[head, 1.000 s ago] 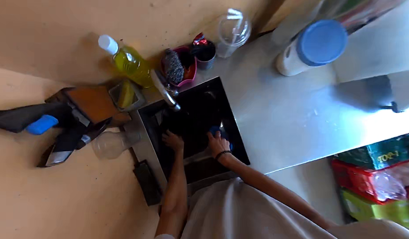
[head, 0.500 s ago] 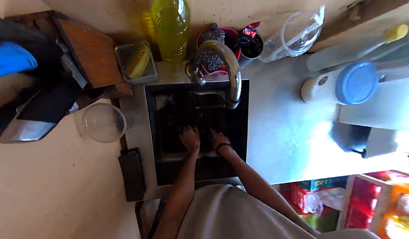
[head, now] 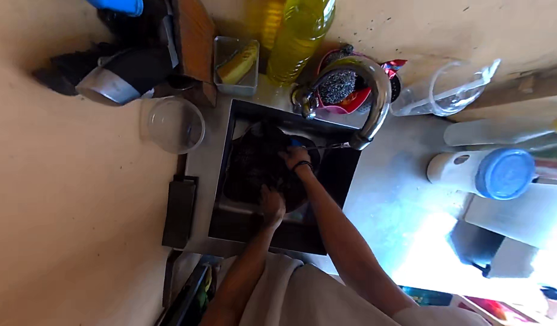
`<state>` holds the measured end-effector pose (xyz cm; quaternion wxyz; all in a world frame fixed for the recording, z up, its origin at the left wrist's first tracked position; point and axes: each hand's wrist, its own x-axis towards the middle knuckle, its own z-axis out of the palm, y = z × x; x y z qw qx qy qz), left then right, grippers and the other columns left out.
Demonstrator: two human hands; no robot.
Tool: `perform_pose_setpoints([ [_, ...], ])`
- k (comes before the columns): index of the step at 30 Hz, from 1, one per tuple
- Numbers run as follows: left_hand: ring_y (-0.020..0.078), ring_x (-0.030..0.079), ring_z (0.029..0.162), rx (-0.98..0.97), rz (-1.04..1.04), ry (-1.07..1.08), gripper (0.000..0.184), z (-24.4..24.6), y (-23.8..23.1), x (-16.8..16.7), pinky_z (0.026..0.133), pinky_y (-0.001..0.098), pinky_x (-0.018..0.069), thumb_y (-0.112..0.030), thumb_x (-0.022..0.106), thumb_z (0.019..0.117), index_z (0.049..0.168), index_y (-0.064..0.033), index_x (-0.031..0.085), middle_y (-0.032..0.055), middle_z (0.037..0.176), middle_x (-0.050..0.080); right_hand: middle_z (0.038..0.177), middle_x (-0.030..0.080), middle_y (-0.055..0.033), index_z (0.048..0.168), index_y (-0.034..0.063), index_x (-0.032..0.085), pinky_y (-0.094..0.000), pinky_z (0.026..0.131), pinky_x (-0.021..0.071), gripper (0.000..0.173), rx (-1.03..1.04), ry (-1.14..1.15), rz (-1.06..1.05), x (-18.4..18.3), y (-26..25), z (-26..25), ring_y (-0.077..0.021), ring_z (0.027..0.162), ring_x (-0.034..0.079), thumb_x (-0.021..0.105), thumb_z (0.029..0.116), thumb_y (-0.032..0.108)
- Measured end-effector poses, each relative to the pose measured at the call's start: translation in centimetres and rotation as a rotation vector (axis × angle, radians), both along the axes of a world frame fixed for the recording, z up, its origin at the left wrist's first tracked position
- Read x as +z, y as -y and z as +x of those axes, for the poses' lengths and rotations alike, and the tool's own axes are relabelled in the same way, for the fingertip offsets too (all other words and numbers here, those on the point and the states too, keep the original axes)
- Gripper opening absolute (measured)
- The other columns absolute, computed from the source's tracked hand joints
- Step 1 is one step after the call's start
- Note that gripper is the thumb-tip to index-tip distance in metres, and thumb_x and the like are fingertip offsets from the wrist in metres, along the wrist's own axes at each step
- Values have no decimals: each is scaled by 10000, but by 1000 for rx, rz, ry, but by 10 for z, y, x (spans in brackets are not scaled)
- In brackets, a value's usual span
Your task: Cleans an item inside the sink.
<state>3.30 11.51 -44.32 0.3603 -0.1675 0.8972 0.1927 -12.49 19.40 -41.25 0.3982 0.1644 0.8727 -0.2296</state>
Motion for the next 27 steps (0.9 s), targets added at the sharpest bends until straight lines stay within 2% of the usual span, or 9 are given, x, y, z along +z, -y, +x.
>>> perform_pose_setpoints([
  [4,356,639,1154,-262,227,-357,360,28,-36,42,965,602,450,-320,579,960,1118,-36,735,171,1233,678,1281,664,-260,1187,34,736,-672,1062,423,399,44,-105,13,42,-50,-3,-457,1259,585,687,988,376],
  [8,294,520,1363,-340,982,69,517,32,-53,16,1168,447,402,-398,489,1074,1345,31,584,207,1448,544,1504,423,-342,1340,30,626,-709,925,491,449,-156,-101,334,47,-55,27,-555,1235,544,704,941,222],
  [10,270,578,1302,-73,853,64,492,21,-26,30,1127,431,455,-380,559,1039,1352,-3,600,190,1399,590,1518,401,-327,1366,99,609,-700,840,529,425,-157,-201,339,53,-54,52,-553,1129,599,661,967,237],
  [12,329,595,1253,300,431,-79,428,12,11,33,1085,470,482,-317,626,999,1277,9,640,222,1338,607,1465,452,-328,1475,232,512,-698,755,540,445,-55,-245,259,65,-44,70,-550,1008,641,570,1034,250],
  [16,493,297,1475,678,-72,-186,922,-15,66,-37,1174,630,287,-523,695,931,1570,-3,282,323,1579,321,1036,714,-241,1518,167,427,-646,664,572,605,300,-416,-14,16,-13,86,-456,820,715,692,987,280],
  [18,504,318,1452,613,-50,-208,856,-29,68,-58,1136,689,284,-526,671,948,1539,1,345,320,1546,368,964,746,-158,1329,127,618,-603,679,592,442,470,-563,-92,-41,-8,77,-389,815,736,755,940,288],
  [20,429,541,1273,563,86,-185,488,-49,68,-55,1060,611,421,-368,631,1013,1325,3,579,260,1314,605,1089,735,-204,1322,109,647,-642,816,571,382,443,-470,-40,-56,-22,41,-433,967,721,701,984,277],
  [22,369,626,1158,682,260,-101,362,-33,81,-48,1010,540,490,-300,565,1061,1255,3,598,234,1204,655,1247,678,-272,1389,90,612,-674,974,502,443,115,-301,67,-49,-41,29,-487,1147,653,652,1012,319],
  [27,373,587,1200,1123,435,84,392,-13,79,-24,1000,543,485,-245,633,1027,1295,38,593,271,1295,604,1252,661,-290,1358,74,623,-663,959,504,497,-289,-151,261,-16,-33,33,-484,1179,631,679,986,398],
])
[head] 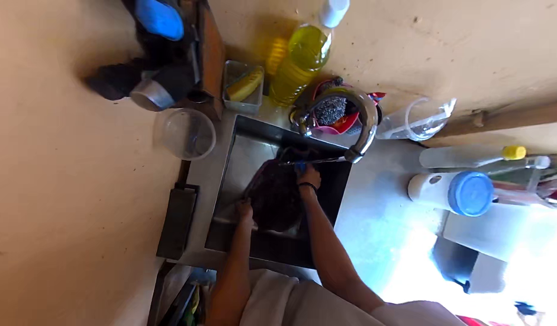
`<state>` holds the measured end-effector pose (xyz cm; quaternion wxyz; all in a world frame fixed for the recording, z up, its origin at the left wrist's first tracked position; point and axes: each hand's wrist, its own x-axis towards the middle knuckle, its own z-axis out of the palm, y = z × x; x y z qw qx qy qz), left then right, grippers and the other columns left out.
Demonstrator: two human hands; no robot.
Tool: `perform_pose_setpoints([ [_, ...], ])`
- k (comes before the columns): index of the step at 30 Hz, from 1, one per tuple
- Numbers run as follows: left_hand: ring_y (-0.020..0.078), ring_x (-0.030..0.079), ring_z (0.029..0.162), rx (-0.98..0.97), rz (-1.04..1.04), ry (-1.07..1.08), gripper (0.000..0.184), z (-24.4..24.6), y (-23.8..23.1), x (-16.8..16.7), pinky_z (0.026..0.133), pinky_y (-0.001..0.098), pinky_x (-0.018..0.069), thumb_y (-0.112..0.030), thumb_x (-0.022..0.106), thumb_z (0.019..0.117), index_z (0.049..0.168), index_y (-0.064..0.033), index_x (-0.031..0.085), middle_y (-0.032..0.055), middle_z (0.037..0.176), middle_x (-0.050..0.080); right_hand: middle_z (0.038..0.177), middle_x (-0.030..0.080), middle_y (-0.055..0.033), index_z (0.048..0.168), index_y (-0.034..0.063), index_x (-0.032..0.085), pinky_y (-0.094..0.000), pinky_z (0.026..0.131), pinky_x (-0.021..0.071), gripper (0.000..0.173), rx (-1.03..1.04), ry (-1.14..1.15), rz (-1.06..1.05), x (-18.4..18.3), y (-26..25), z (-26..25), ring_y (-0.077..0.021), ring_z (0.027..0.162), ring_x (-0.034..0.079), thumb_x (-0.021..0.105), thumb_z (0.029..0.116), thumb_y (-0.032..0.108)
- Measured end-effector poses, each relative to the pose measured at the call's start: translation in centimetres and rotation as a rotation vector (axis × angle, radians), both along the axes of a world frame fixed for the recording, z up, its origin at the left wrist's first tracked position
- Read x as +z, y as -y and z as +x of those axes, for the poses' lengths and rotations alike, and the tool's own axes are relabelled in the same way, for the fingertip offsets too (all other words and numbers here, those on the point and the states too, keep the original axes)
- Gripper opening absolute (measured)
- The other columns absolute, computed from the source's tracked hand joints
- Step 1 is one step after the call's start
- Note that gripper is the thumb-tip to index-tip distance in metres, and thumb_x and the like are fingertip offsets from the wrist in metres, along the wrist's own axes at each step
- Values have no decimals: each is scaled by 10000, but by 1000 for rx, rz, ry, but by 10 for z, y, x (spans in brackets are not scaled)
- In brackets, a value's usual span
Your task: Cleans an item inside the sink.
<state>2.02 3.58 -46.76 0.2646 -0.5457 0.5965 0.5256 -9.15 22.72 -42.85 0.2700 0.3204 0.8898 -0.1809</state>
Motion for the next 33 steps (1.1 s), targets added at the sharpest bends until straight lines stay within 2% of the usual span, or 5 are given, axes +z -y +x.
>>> perform_pose_setpoints([
  [7,393,571,1263,255,-185,198,420,24,9,6,1037,569,469,-291,613,1032,1313,21,616,262,1334,608,1175,715,-224,1301,130,671,-680,929,509,420,499,-6,-125,1,28,-5,-456,1111,670,713,969,382],
  [15,387,534,1329,152,-329,32,402,27,31,-4,1093,548,435,-276,536,1075,1371,-8,580,249,1401,576,1392,636,-164,1429,172,604,-611,1079,457,498,404,382,-112,-5,36,64,-378,1306,587,670,978,375],
  [19,339,523,1307,166,-84,-182,395,24,39,-6,1078,526,428,-238,568,1063,1370,9,554,240,1407,552,1331,653,-215,1403,108,607,-618,1007,493,438,271,191,60,29,30,27,-423,1229,623,607,1015,310],
  [24,368,441,1405,297,107,26,711,36,29,-3,1114,594,409,-310,739,954,1504,-2,410,248,1519,446,1207,701,-222,1361,146,622,-707,854,527,549,624,-44,-189,-34,32,37,-472,1080,673,784,905,405],
  [33,340,589,1229,-144,41,-301,507,10,20,-26,1018,563,475,-486,501,1060,1397,-115,575,188,1354,616,1261,647,-300,1462,77,511,-710,912,511,589,296,-114,-70,0,36,15,-525,1125,635,681,987,381],
])
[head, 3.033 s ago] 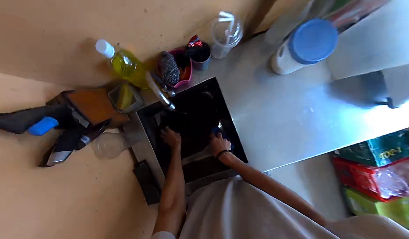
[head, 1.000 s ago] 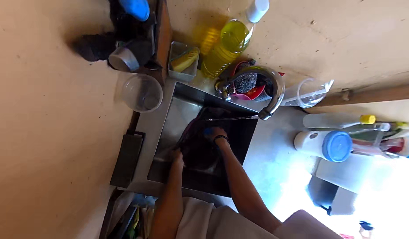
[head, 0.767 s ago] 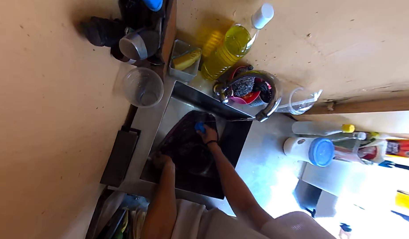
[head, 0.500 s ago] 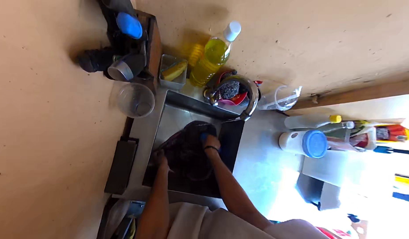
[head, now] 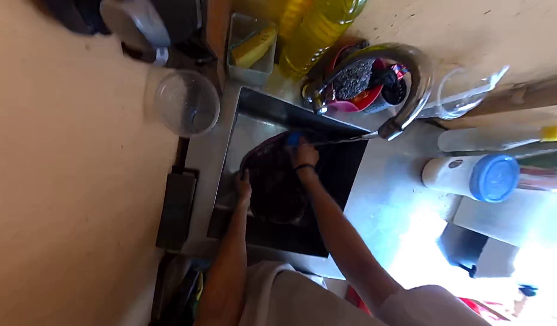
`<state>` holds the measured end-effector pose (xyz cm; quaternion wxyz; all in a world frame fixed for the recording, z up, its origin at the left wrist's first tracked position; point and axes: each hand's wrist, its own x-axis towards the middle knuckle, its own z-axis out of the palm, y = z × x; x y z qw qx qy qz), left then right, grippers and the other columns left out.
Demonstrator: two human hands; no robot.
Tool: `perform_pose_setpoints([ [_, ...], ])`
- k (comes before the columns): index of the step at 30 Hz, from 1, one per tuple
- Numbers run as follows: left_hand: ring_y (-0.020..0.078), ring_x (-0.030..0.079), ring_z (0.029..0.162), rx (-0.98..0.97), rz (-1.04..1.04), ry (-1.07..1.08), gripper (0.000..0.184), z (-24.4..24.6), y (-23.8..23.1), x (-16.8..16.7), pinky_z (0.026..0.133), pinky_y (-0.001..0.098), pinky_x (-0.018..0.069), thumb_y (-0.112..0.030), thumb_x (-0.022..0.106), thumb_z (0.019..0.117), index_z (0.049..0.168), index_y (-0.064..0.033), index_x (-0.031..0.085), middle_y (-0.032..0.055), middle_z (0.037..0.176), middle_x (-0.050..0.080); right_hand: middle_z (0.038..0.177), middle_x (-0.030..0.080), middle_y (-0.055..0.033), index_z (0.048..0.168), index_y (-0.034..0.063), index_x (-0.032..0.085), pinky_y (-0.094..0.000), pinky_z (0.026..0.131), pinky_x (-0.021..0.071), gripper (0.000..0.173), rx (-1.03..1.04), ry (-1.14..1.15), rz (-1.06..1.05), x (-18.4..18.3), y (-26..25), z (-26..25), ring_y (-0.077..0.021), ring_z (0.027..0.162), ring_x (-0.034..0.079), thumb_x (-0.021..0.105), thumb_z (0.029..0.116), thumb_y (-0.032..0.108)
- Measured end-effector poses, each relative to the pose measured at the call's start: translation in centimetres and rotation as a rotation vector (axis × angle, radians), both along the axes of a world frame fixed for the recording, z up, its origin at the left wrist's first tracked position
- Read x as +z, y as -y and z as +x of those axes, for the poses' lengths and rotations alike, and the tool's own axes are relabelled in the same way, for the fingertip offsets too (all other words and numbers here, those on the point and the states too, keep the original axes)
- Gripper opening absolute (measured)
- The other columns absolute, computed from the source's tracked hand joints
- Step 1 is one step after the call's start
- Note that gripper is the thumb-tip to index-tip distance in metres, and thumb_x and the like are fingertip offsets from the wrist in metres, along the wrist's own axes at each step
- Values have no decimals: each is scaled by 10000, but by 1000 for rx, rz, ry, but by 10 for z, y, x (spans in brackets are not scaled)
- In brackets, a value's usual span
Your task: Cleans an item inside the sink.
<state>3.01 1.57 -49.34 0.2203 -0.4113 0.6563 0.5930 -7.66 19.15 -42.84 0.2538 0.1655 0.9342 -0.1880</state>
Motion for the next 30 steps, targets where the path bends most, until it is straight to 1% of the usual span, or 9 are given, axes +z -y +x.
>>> perform_pose_setpoints([
  [5,300,633,1123,22,-93,32,287,0,11,-16,998,494,497,-205,529,1077,1241,-9,659,207,1204,672,1125,733,-193,1274,124,684,-665,904,535,421,412,79,-398,-42,85,24,-410,1059,702,729,955,395],
  [10,318,613,1138,126,-127,115,375,0,23,-17,986,535,480,-341,555,1066,1242,-34,678,205,1240,659,1304,666,-242,1409,130,612,-709,1022,448,540,108,54,16,-44,-28,-52,-478,1231,611,656,982,457],
  [13,298,636,1036,124,-190,77,333,-1,20,-21,946,504,497,-306,564,1064,1133,-5,690,199,1112,682,1215,697,-248,1378,90,620,-678,960,507,507,92,-9,-11,-21,31,-18,-466,1129,664,693,973,387],
  [15,268,650,1049,157,-152,57,280,-3,20,-15,955,461,516,-232,574,1060,1153,3,694,189,1121,693,1026,737,-185,1228,111,681,-631,804,583,403,292,-103,-210,-41,87,29,-395,930,721,754,931,373],
  [17,263,641,1061,214,-128,59,275,-1,21,-10,959,457,511,-213,567,1062,1169,8,691,190,1141,688,1084,738,-185,1259,119,682,-636,870,560,417,409,34,-318,-50,91,28,-397,1000,717,717,959,406],
  [21,272,620,1104,331,-210,51,340,0,9,-17,987,485,482,-311,562,1064,1180,-20,697,183,1190,676,1205,706,-248,1362,96,639,-692,1002,478,544,125,18,-74,-58,-24,-39,-471,1150,658,669,971,472],
  [24,268,613,1126,300,-211,41,388,14,8,-12,990,495,484,-375,553,1062,1219,-45,683,169,1226,666,1261,684,-240,1409,104,606,-664,993,491,525,-65,6,-8,-30,16,-17,-461,1169,648,670,980,401],
  [28,242,638,1001,429,-145,56,299,7,9,-8,877,445,539,-258,549,1066,1221,-22,649,165,1123,666,1108,729,-203,1281,77,667,-619,884,569,390,321,4,-377,-40,103,54,-400,1009,715,707,976,316],
  [30,279,595,1203,476,-209,64,421,4,7,-2,1039,481,473,-332,502,1088,1333,-10,616,199,1317,625,1140,734,-198,1320,94,662,-624,957,540,457,409,78,-354,-54,66,22,-397,1069,707,677,985,405],
])
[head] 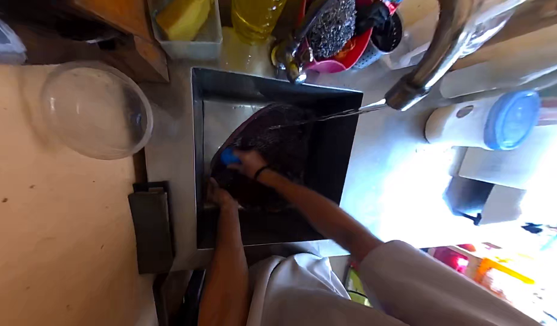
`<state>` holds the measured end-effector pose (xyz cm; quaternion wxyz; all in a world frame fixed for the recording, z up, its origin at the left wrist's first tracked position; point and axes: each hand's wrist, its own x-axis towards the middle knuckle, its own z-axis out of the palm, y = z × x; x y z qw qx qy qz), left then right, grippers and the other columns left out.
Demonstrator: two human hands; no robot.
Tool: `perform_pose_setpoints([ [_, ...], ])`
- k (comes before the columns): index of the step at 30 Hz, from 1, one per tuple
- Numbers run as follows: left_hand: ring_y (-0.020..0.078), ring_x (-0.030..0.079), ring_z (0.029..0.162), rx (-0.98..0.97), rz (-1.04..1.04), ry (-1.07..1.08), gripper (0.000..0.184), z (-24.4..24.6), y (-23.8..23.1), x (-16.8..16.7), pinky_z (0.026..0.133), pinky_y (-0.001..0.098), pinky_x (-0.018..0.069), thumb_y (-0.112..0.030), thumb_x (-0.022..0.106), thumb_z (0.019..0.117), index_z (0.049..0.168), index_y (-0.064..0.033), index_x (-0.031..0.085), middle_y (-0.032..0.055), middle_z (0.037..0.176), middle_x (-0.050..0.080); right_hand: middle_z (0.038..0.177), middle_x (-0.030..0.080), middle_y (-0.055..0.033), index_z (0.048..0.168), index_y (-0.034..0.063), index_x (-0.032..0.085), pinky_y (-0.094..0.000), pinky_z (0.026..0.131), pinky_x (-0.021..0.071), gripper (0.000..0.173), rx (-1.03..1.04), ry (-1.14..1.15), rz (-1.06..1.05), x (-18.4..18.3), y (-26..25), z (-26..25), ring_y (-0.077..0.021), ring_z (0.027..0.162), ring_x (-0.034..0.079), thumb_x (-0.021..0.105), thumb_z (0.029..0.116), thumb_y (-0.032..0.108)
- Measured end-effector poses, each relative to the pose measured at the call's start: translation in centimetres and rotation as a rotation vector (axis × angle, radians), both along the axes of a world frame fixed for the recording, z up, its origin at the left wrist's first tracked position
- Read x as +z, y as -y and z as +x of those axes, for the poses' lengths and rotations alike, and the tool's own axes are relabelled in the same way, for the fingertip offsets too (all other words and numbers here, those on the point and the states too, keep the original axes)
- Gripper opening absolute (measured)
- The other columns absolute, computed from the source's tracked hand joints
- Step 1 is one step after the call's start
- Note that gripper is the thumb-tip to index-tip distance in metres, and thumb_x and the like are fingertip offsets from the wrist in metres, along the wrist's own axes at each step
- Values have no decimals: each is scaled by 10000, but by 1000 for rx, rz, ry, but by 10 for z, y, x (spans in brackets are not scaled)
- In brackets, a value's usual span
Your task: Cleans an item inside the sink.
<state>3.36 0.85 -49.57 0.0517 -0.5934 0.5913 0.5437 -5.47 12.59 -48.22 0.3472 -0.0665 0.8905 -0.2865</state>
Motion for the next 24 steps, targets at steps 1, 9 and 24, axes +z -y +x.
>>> perform_pose_setpoints([
  [1,288,560,1270,6,-45,11,456,-1,-1,3,1088,485,432,-352,483,1092,1366,-6,596,205,1380,593,1166,728,-210,1354,107,650,-637,988,517,491,-24,-7,74,-2,-32,-22,-414,1103,693,661,988,435],
  [9,291,594,1233,-19,-156,18,411,10,-4,-19,1080,458,453,-315,485,1095,1315,-3,633,208,1310,637,1058,736,-201,1248,72,680,-627,846,578,401,-132,-37,54,26,27,28,-402,972,718,719,959,348],
  [24,362,569,1262,10,-37,108,622,2,-26,19,1069,540,461,-389,716,962,1420,-9,534,250,1355,591,1351,548,-334,1641,282,214,-693,769,534,760,-555,-105,524,83,-95,14,-557,1023,638,613,1004,172],
])
